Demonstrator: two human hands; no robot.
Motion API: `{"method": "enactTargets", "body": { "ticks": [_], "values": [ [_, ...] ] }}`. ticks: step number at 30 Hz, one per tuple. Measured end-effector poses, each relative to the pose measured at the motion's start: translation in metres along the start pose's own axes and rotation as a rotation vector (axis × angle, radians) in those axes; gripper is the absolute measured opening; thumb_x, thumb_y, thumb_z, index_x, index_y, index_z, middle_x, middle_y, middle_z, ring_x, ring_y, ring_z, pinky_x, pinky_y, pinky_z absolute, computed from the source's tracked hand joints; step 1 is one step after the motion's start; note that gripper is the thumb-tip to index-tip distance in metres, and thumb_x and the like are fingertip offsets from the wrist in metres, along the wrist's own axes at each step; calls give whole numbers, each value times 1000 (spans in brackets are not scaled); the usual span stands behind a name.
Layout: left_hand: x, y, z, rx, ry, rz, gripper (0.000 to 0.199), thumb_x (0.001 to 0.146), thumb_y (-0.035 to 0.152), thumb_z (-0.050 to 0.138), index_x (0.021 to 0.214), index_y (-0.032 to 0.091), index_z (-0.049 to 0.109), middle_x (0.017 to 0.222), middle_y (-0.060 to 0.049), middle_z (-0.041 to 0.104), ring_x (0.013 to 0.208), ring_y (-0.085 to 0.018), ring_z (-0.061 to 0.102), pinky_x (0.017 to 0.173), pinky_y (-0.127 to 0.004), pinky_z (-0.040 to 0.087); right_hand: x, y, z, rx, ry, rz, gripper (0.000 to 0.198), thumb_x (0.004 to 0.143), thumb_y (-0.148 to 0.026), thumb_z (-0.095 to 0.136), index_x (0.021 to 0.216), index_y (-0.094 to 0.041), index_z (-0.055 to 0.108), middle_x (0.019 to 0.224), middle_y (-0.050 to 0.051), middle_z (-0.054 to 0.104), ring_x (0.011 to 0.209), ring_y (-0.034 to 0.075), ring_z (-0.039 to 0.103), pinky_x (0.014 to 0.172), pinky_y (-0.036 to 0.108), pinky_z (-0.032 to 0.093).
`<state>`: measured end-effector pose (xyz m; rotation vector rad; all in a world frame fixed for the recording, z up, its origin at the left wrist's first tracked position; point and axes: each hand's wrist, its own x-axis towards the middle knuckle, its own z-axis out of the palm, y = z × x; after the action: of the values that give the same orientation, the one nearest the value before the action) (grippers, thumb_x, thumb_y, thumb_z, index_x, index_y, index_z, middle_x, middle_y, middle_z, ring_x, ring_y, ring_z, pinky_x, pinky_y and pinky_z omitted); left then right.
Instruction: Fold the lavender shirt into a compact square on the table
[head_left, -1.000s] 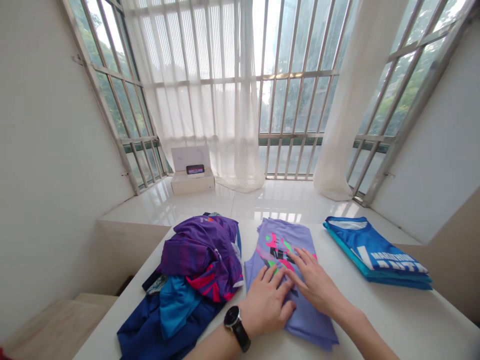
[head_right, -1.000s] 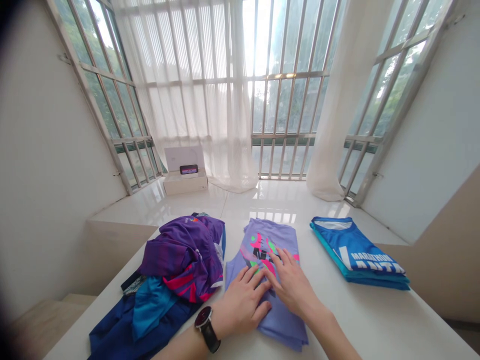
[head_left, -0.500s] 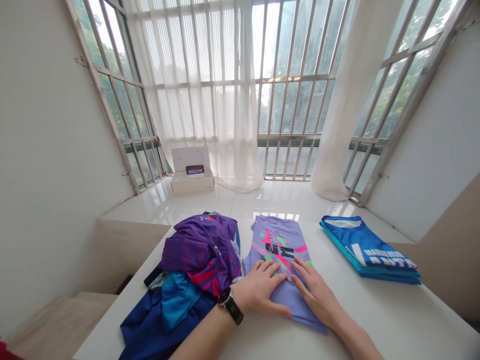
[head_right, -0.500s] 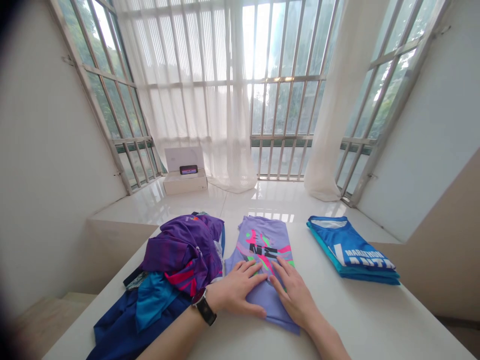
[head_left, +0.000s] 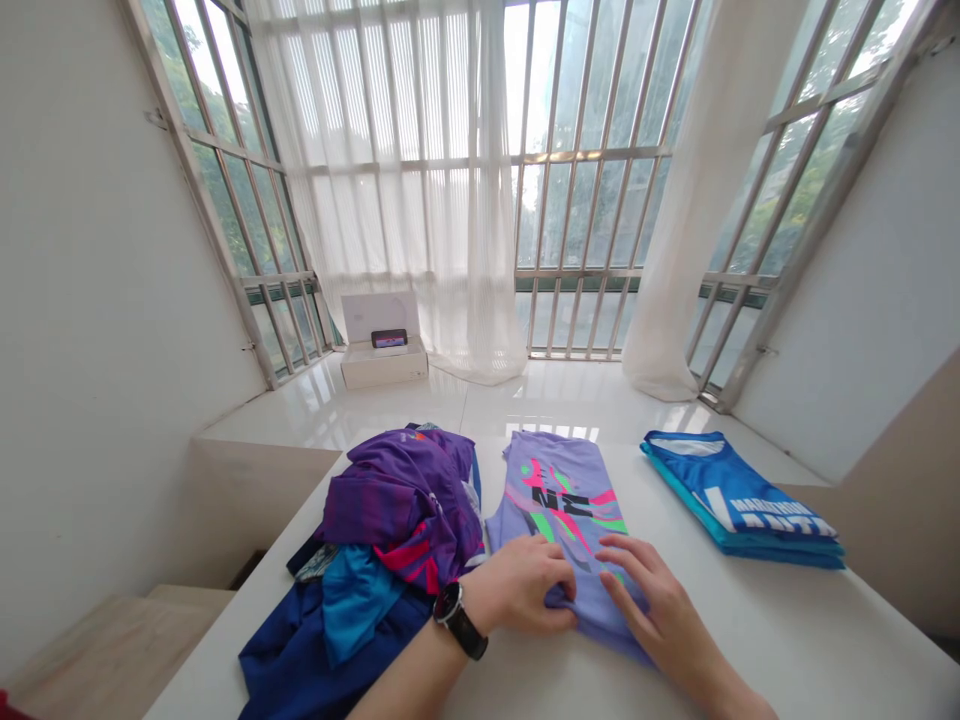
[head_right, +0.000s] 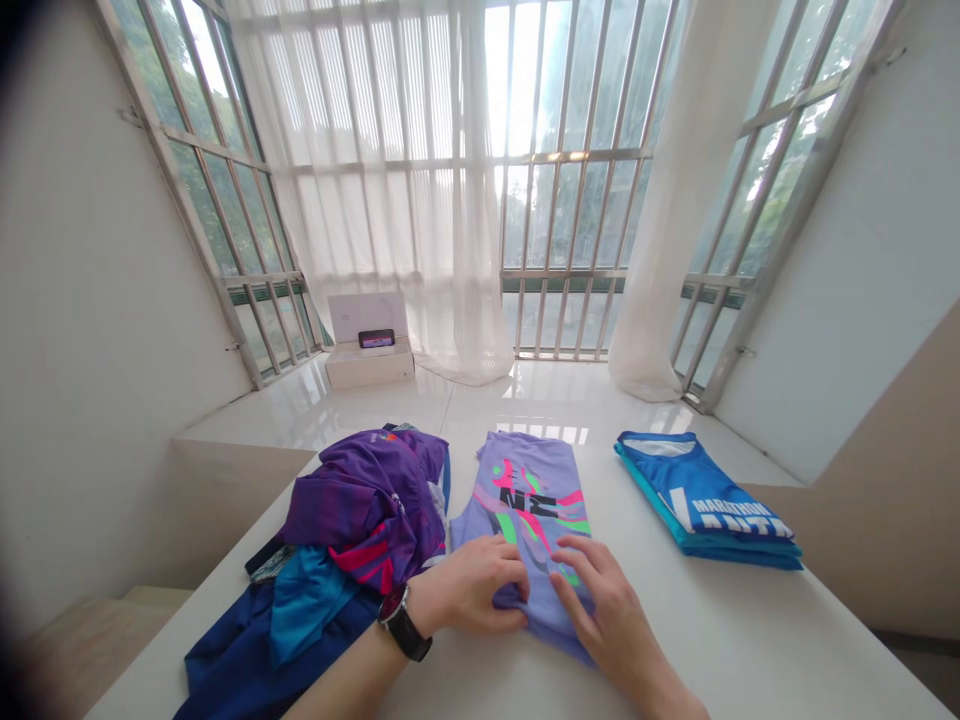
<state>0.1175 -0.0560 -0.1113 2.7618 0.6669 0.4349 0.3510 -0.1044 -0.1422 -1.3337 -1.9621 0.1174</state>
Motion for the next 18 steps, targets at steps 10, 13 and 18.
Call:
{"method": "enactTargets", "body": {
  "ticks": [10, 13, 18],
  "values": [
    [0, 3, -5, -28, 28, -57, 11, 90, 22, 61, 92, 21, 71, 88, -2, 73, 82, -17, 65, 73, -24, 46, -24, 15, -9, 266, 38, 287, 42, 96, -55, 43, 95, -26, 75, 112, 9, 73, 108, 25, 68, 96, 37, 55],
    [0, 3, -5, -45, 35, -79, 11, 91, 22, 60, 93, 20, 71, 89, -3, 74, 85, -18, 66, 75, -24, 47, -22, 24, -9, 316, 89, 389, 50, 94, -61, 42, 92, -25, 75, 107, 9, 74, 106, 26, 68, 95, 36, 54],
    [-1, 1, -2, -54, 15, -62, 12, 86, 31, 71, 93, 22, 71, 92, -3, 71, 87, -19, 65, 76, -25, 46, -22, 9, -12, 309, 96, 373, 44, 89, -61, 52, 87, -25, 76, 101, 7, 75, 100, 25, 69, 90, 31, 54]
  ]
}}
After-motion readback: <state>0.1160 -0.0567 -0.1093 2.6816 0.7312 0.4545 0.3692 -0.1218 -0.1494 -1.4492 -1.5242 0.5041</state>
